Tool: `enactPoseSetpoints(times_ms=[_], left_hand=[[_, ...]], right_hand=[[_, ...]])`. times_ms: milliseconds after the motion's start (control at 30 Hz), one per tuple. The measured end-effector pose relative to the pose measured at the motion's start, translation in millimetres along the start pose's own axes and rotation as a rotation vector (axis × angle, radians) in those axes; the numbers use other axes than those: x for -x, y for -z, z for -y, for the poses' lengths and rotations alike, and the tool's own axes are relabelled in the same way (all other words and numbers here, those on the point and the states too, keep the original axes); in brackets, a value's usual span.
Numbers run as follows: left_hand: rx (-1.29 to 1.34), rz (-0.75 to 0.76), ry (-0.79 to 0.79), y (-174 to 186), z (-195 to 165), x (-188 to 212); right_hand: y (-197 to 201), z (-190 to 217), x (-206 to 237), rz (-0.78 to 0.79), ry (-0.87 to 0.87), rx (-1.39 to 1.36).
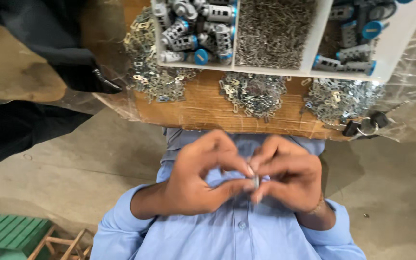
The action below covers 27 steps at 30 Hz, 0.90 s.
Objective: The person assembles small key cylinders by inserting metal pins into cylindrical housings. They repeatedly pick up pins from a compartmentalized tray and press them into the cylinders, then place the assembled units back into the tray.
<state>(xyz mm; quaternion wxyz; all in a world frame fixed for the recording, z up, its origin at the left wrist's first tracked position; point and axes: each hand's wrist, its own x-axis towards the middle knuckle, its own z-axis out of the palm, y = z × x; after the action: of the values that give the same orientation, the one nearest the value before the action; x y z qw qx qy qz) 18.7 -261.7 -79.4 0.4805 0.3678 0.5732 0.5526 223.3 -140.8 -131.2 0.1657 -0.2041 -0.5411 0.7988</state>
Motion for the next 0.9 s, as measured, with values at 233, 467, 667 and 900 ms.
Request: enactPoseSetpoints(times_ms=[233, 467, 667, 900], left_hand=[[-1.196, -0.213, -0.425, 7.3, -0.1, -16.6], [-0.601, -0.085, -0.452, 14.8, 4.8, -10.8], [-0.557, -0.128, -0.512, -8.2, 7.9, -10.9], [-0.453, 0.116, -0.356, 22.1, -8.5, -8.7]], right_hand=[[0.9, -4.2, 8.9, -0.295, -0.064, -0.296], [-1.4, -11.2, 1.9, -0.232, -0.028, -0.241], [-1.7, -9.4, 6.4, -0.271, -0.067, -0.104], [-6.2, -6.2, -3.3, -0.092, -0.083, -0.071]])
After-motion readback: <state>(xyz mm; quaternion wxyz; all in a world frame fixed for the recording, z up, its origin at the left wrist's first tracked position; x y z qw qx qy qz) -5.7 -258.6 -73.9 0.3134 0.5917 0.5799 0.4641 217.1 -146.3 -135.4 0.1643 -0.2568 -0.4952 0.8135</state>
